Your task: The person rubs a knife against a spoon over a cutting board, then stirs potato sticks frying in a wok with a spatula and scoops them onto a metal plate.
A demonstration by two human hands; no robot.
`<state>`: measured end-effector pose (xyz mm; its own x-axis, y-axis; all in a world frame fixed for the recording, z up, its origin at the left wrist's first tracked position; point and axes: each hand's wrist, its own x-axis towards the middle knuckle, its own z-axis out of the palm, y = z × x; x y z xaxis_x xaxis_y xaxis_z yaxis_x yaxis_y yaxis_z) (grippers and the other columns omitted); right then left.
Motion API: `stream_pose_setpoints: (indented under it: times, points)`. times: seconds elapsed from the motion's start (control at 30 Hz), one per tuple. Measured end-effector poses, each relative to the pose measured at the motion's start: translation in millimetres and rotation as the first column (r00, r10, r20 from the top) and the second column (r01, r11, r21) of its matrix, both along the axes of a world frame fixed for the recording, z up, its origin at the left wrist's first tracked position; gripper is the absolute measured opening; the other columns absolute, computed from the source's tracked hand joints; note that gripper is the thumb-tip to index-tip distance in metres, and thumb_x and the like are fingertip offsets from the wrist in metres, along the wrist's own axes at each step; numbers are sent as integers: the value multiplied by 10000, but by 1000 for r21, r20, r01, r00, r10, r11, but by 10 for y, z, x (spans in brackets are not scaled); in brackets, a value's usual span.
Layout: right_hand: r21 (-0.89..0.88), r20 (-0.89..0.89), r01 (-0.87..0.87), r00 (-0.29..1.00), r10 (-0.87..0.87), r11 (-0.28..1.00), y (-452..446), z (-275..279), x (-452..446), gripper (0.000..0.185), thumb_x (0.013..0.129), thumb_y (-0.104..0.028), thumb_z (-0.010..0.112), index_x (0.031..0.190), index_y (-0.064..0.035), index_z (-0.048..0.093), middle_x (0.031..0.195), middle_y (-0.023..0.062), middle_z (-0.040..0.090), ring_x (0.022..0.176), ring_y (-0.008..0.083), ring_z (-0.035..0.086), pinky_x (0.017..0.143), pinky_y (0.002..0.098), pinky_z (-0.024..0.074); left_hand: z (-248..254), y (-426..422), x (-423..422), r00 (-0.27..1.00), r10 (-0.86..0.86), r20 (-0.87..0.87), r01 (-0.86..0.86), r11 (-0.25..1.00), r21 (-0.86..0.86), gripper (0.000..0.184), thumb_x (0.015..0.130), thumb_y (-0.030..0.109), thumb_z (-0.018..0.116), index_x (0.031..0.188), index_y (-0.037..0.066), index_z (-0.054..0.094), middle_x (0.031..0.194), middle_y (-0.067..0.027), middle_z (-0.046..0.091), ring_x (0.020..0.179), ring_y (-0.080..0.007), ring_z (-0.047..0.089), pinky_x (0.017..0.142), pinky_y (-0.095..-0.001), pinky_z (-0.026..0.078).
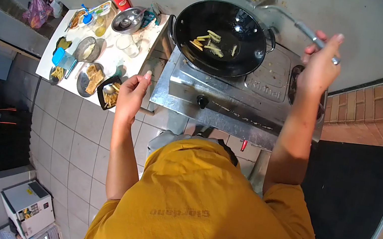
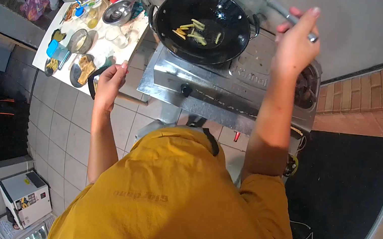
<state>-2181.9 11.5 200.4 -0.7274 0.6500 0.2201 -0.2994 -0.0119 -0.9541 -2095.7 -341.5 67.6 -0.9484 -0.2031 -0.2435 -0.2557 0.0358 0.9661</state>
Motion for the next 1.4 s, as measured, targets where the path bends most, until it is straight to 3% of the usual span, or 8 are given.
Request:
stream_pose_setpoints:
  times: [0.17,0.23,0.37,0.5,0.6,0.77,1.13,1.4]
  points:
    - [-64,277,39,961,-20,997,-144,-1149,29,531,966,-493,498,846,3,643,499,58,543,379,100,459,379,239,321,-44,34,64,1000,6,1,-5,1000,-24,298,937,338,635,797,76,610,659,96,437,594,-18,323,534,-199,239]
    - [-63,339,25,941,-2,998,-195,-1081,44,523,971,-484,492,860,6,639,524,79,565,384,104,462,378,241,325,-46,9,74,1000,8,-5,-8,1000,-29,325,931,360,642,781,73,618,646,101,427,593,-17,312,525,-207,224]
    - [-32,52,-72,996,74,997,-115,-374,-7,533,981,-468,476,900,38,625,581,79,582,397,105,457,378,240,327,-16,-13,171,999,19,30,-19,1000,-7,296,937,347,633,811,82,601,652,95,426,564,-19,322,519,-201,232]
    - [25,-67,-84,994,86,996,-29,-5,-99,532,983,-472,475,899,33,621,584,63,571,416,97,463,376,227,322,-37,27,254,997,80,16,-80,997,-11,304,933,353,637,813,75,608,654,91,427,576,-19,329,526,-199,242]
    - [-30,89,-20,996,23,999,-152,-266,1,528,972,-492,490,911,14,625,574,42,537,434,87,458,380,217,319,-129,52,334,990,137,-41,-139,989,-47,325,929,366,638,800,69,612,658,85,439,591,-32,350,538,-204,271]
    - [19,395,-51,918,39,999,-281,-1213,139,539,974,-504,473,922,10,625,553,23,492,453,77,443,391,212,327,-226,-133,535,976,192,107,-180,977,-110,333,927,376,637,813,63,620,692,67,480,630,-42,373,553,-221,287]
    - [-11,178,-51,983,52,999,-927,-176,30,610,990,-523,419,1006,72,552,521,13,410,404,83,370,365,224,276,-258,-849,559,953,258,159,-241,963,-118,361,933,403,618,844,53,634,716,63,488,634,-49,362,571,-217,307]
    - [-37,102,-150,983,153,988,-2149,-39,-67,603,977,-552,432,957,41,541,522,6,405,379,71,318,355,202,261,-523,-2577,342,875,473,101,-480,875,56,385,985,335,510,789,32,644,620,51,465,558,-59,359,526,-223,299]
